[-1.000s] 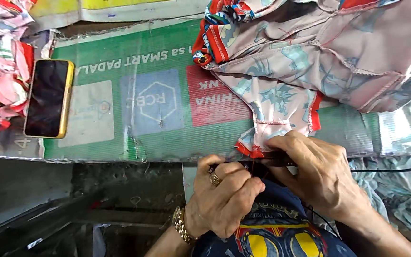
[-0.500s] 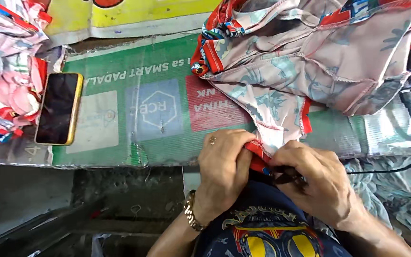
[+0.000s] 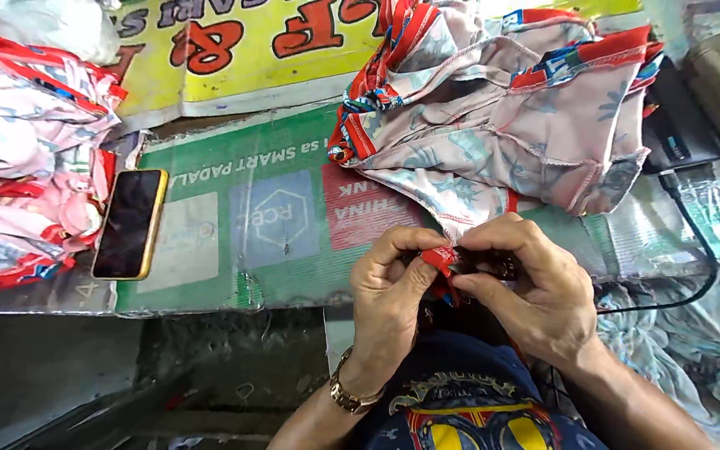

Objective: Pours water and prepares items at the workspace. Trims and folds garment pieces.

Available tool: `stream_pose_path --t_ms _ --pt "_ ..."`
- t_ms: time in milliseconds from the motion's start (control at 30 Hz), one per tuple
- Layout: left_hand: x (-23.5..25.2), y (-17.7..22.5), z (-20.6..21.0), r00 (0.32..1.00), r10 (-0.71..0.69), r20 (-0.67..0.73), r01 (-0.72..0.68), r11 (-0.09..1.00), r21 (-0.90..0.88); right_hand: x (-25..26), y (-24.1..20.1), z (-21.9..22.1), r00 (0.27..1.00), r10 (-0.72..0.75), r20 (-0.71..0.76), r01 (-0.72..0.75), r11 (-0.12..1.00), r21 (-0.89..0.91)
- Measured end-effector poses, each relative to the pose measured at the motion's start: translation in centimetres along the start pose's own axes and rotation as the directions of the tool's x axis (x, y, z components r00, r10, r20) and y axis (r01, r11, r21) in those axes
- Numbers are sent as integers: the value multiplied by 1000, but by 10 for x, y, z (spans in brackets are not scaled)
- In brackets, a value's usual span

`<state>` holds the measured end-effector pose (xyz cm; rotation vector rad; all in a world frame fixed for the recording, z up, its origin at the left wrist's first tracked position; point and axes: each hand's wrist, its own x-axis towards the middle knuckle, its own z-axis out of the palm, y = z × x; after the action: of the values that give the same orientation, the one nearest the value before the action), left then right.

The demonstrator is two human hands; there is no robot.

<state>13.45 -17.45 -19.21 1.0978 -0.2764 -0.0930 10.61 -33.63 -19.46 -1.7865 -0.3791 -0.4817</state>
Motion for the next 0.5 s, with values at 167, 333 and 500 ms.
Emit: stream_pose_path --t_ms 167,333,500 --pt "1 0 1 998 54 26 -56 995 78 3 0 -2 1000 0 -8 1 998 67" --pt "2 -2 2 992 115 54 -123 979 160 1 2 -4 1000 14 -18 -13 995 95" --pt "1 -2 1 980 176 89 -193 946 261 0 4 -4 1000 24 -15 -23 995 99"
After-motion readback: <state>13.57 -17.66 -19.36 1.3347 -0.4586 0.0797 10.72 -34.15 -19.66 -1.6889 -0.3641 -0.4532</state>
